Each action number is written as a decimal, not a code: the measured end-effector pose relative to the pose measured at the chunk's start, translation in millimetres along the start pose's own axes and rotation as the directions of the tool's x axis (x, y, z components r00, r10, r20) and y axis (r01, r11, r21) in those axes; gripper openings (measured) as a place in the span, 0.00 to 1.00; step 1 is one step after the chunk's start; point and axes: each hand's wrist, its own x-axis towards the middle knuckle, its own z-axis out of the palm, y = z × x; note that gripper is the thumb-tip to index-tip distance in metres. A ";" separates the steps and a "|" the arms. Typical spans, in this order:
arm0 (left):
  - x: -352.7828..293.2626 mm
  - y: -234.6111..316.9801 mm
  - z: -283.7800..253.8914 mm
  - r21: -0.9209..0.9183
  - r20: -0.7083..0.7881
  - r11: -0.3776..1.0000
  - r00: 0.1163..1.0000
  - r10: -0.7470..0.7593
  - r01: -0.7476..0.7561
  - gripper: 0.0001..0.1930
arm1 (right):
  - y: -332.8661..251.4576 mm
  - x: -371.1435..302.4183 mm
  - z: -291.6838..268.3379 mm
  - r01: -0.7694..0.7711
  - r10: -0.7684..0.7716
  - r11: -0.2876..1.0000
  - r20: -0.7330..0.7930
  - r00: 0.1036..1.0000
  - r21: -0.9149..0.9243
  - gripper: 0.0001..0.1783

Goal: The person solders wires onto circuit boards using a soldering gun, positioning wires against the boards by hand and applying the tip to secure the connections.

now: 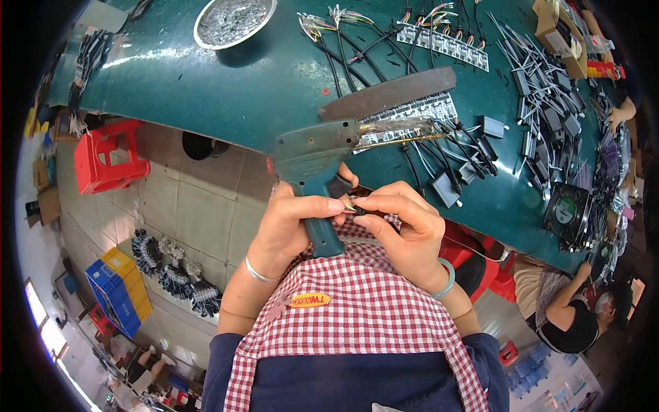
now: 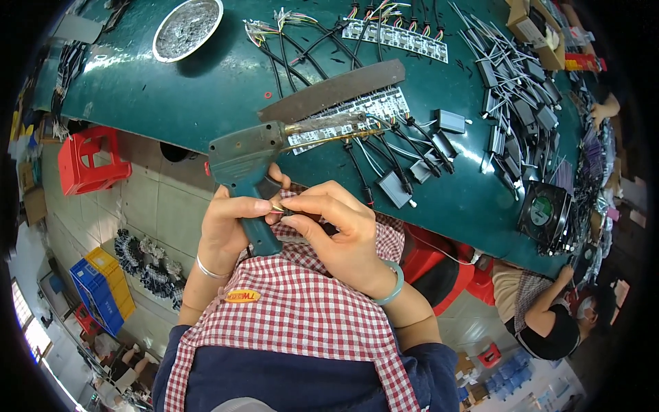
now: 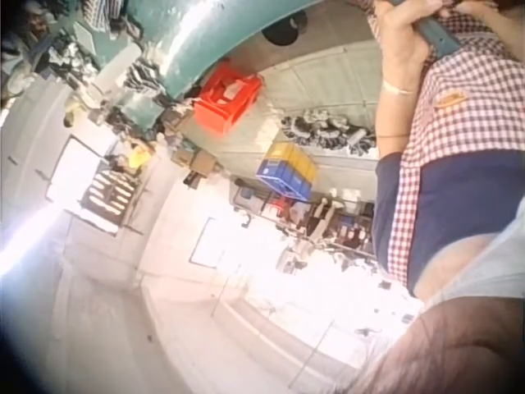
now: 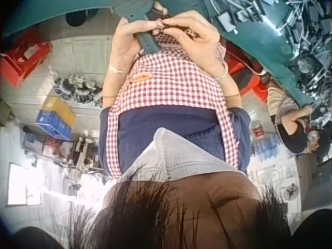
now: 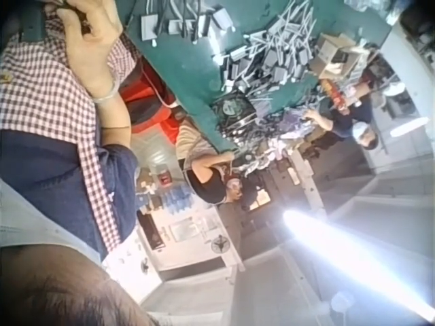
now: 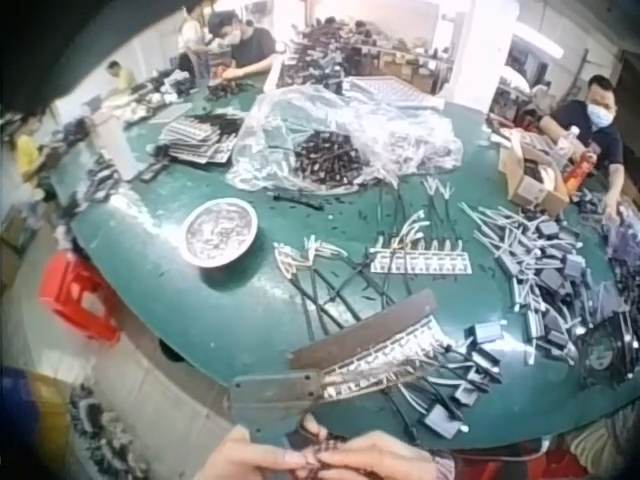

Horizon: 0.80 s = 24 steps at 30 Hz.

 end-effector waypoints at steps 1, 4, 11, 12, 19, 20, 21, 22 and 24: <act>-0.4 -0.5 0.2 0.026 -0.015 0.999 0.999 0.029 -0.029 0.22 | 0.5 -0.5 -0.3 0.017 -0.017 1.000 0.002 1.000 -0.022 0.14; -3.3 3.0 3.3 0.055 -0.016 0.998 1.000 0.021 -0.020 0.25 | 0.2 -0.8 0.1 0.007 -0.007 1.000 0.013 1.000 0.028 0.14; -6.4 1.3 3.6 0.127 -0.029 0.989 0.996 0.083 -0.079 0.26 | -5.4 -0.7 1.4 0.049 -0.052 0.990 -0.019 0.998 -0.134 0.14; -7.9 0.4 3.6 0.199 -0.048 0.967 0.984 0.174 -0.162 0.26 | -4.8 -0.7 1.9 0.048 -0.051 0.990 -0.019 0.999 -0.135 0.14; -18.3 -4.2 4.1 0.681 0.055 0.638 0.894 0.444 -0.359 0.20 | -2.7 1.7 6.5 0.284 -0.320 0.854 -0.010 0.947 -0.435 0.17; -16.6 -10.4 -0.4 0.721 0.167 0.506 0.827 0.536 -0.474 0.18 | -2.2 2.2 7.0 0.297 -0.339 0.832 -0.005 0.941 -0.469 0.18; -16.5 -9.0 -1.0 0.720 0.167 0.506 0.827 0.537 -0.475 0.18 | -1.6 2.4 7.7 0.298 -0.340 0.831 -0.005 0.940 -0.469 0.18; -16.0 -4.7 1.2 0.797 0.261 0.332 0.784 0.563 -0.504 0.18 | -1.2 2.4 7.8 0.300 -0.346 0.825 -0.010 0.938 -0.480 0.18; -16.9 -0.8 7.5 0.830 0.400 0.092 0.702 0.589 -0.550 0.18 | -1.4 2.5 8.0 0.301 -0.353 0.818 -0.015 0.936 -0.491 0.19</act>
